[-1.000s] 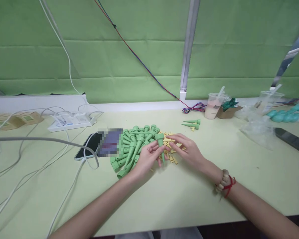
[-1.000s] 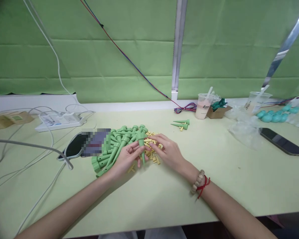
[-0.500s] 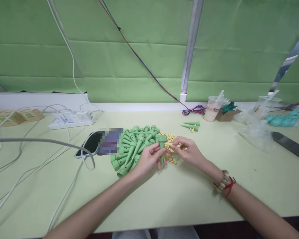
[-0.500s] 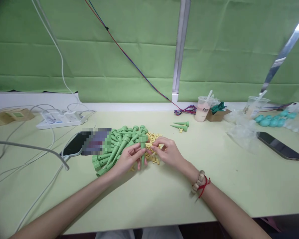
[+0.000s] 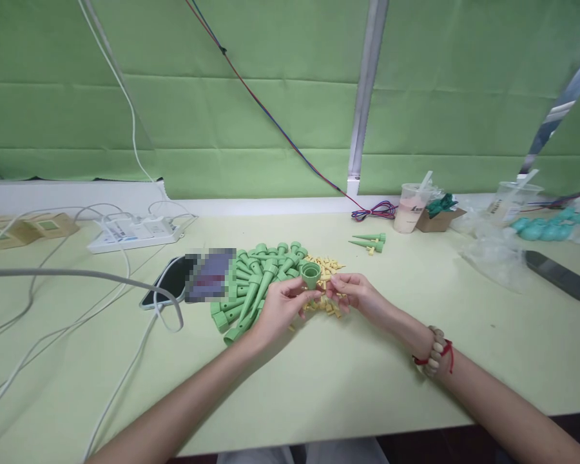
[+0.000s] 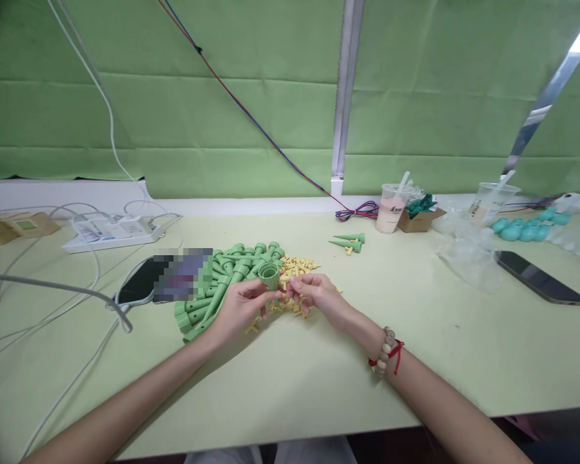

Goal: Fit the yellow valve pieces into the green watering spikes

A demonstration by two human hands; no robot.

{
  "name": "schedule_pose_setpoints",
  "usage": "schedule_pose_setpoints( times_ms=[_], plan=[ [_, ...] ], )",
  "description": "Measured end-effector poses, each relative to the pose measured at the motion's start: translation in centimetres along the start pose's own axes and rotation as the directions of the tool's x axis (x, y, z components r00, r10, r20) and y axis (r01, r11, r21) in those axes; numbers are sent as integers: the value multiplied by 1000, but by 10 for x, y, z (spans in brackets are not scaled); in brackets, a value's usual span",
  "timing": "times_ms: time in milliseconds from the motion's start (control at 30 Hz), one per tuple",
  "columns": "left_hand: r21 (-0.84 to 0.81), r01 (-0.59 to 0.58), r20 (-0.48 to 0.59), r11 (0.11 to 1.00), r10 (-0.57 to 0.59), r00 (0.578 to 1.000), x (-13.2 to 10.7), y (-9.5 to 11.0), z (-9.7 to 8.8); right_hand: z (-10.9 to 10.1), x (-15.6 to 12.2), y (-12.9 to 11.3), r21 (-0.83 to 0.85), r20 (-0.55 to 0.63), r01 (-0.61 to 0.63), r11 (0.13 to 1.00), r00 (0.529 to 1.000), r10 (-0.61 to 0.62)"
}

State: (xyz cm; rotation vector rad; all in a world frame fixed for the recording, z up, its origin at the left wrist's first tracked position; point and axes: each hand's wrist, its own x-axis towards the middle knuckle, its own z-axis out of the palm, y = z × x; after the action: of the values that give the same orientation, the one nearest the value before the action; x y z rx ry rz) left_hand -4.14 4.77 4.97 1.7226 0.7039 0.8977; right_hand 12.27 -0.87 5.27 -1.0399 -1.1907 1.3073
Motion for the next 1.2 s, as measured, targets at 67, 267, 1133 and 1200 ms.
schedule_pose_setpoints(
  times_ms=[67, 267, 1133, 1200],
  plan=[
    [5, -4, 2, 1000, 4, 1000, 0, -1, 0, 2, 0, 0, 11, -15, -2, 1000, 1000, 2],
    [-136, 110, 50, 985, -104, 993, -1, 10, 3, 5, 0, 1, -341, -141, 139, 930, 970, -197],
    [-251, 217, 107, 943, -196, 975, -3, 9, 5, -1, 0, 7, -753, -91, 319, 576, 816, -571],
    [-256, 210, 171, 943, -170, 970, -4, 11, 5, -3, -1, 8, -794, -62, 313, 521, 812, -581]
  ],
)
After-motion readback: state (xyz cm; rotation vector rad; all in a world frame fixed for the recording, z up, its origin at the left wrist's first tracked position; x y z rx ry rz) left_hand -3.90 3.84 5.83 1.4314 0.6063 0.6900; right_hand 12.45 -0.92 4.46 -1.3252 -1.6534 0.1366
